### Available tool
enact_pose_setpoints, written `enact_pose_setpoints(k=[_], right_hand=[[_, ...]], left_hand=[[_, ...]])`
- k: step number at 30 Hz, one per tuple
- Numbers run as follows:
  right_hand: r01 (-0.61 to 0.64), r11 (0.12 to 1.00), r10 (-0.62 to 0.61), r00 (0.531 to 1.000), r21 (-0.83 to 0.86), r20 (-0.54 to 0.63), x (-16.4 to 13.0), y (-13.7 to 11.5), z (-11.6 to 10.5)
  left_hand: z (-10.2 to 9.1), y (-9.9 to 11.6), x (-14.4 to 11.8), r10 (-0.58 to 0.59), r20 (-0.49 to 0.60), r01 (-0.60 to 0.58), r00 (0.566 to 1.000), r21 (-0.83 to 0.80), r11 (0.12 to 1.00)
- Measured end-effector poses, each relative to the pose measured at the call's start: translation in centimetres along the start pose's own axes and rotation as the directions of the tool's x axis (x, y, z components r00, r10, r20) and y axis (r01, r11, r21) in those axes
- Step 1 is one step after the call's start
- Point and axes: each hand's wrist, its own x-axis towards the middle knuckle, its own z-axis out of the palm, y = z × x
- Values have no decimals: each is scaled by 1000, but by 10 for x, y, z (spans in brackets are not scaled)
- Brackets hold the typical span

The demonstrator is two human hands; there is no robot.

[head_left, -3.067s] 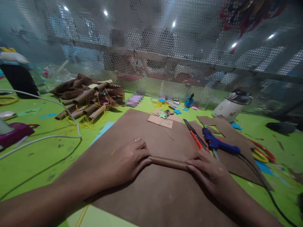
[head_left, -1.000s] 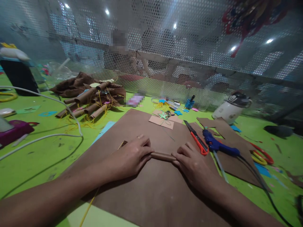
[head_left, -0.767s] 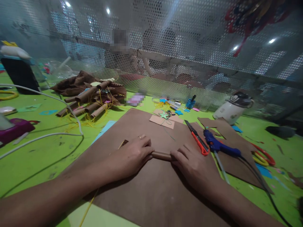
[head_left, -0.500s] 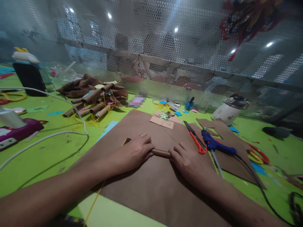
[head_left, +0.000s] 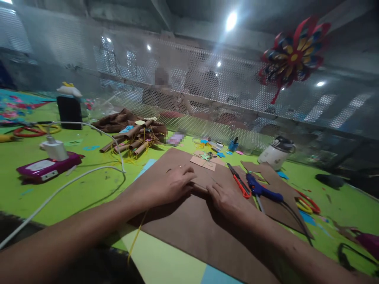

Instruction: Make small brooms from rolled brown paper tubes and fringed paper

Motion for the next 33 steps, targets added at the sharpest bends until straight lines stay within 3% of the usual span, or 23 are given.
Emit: enact_pose_setpoints(k=[3,4,6,8,10,11,15,20,25,28,33], right_hand=[[-107,990,115,990,93,-86,1,-2,-3],[-141,981,157,981,134,-117,1,-3,-6],[-193,959,231,957,208,-178,2,-6,-10],[-206,948,263,937,244,-231,2,-11,-15],[-182,953,248,928,242,-279,3,-17,-20],[-157,961,224,926,230,-305,4,-19,-22],[-105,987,144,911,121,-387,10,-26,-27],[-163,987,156,931,7,-329,15,-28,-24],[-209,978,192,911,-8,-366,16,-31,-15],[-219,975,210,875,32,-436,16,-36,-13],[-233,931,341,827,280,-446,11,-40,-33]], left_hand=[[-27,18,-1,-187,-113,162,976,-199,966],[-32,26,-2,-271,-62,235,961,-341,910],[-35,43,-3,-397,188,424,899,-607,673],[-27,55,-2,-443,393,551,806,-772,316],[-13,60,3,-516,477,562,711,-827,10],[-7,61,6,-555,452,514,698,-856,-52],[7,56,19,-666,271,300,696,-951,-74],[13,52,25,-695,222,148,684,-975,-166],[22,48,24,-698,264,136,665,-962,-235],[22,46,22,-676,269,135,686,-960,-245],[12,42,20,-643,246,151,725,-968,-200]])
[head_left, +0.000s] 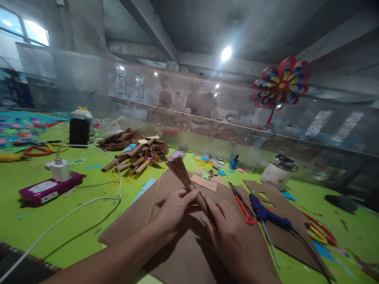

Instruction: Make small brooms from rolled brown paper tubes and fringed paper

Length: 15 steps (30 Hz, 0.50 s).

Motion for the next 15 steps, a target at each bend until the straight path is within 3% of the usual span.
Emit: enact_pose_setpoints(k=[4,6,8,10,15], right_hand=[[-86,987,81,996,138,39,0,1,-16],[-196,946,175,979,260,101,-1,5,-15],[-369,812,284,927,453,246,-3,8,-10],[-519,613,318,852,595,415,-4,12,-5],[-740,234,277,672,630,686,-4,15,1]], left_hand=[[-2,3,1,-2,46,1,999,18,1000],[-4,3,1,-6,74,4,997,34,999],[-5,3,2,-1,87,-3,996,51,999],[-7,4,2,15,101,-22,995,72,997],[-8,7,2,44,159,-60,986,100,993]])
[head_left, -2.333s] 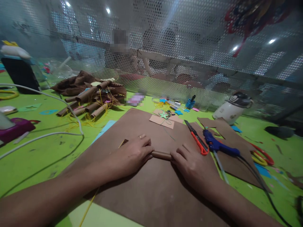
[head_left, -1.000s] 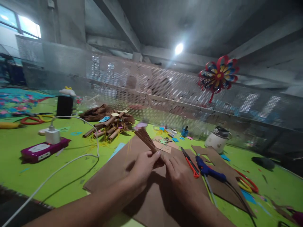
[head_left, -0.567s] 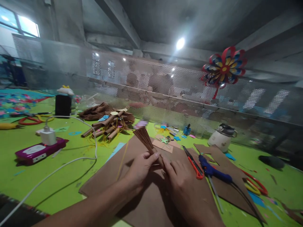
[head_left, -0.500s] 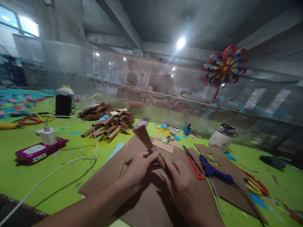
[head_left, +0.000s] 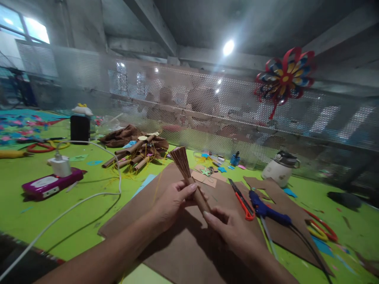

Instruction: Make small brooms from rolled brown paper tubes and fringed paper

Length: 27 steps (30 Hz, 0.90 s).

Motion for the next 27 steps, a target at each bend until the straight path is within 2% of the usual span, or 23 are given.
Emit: enact_pose_setpoints(k=[2,4,6,8,12,14,18,21,23,25,27], right_hand=[[-29,999,30,999,43,-16,-1,0,3],[54,997,-59,993,-60,-99,-3,1,7],[155,960,-197,965,-232,-170,-5,3,13],[217,910,-298,935,-352,-194,-8,5,18],[271,878,-372,905,-395,-206,-10,8,22],[260,906,-344,912,-335,-224,-10,8,24],[177,984,-175,969,-6,-176,-7,8,28],[104,960,-85,993,261,-80,-2,10,32],[14,921,-29,999,389,32,1,14,35],[-37,908,-21,991,417,132,2,18,37],[-24,927,-36,988,375,152,3,21,37]], left_hand=[[0,0,0,-7,-7,7,1000,-9,1000],[0,0,0,-2,-4,2,1000,-21,1000],[0,-1,1,8,-2,-8,1000,-35,999],[-1,-2,1,7,-19,-8,1000,-46,999],[-1,-2,1,6,-27,-9,1000,-93,996],[-1,-1,0,8,-15,-10,1000,-116,993],[0,5,-3,10,2,-9,1000,-141,990],[1,8,-5,21,11,-19,1000,-141,990],[1,8,-6,14,6,-13,1000,-142,990],[2,7,-7,-2,0,2,1000,-160,987],[2,5,-7,-11,-1,11,1000,-184,983]])
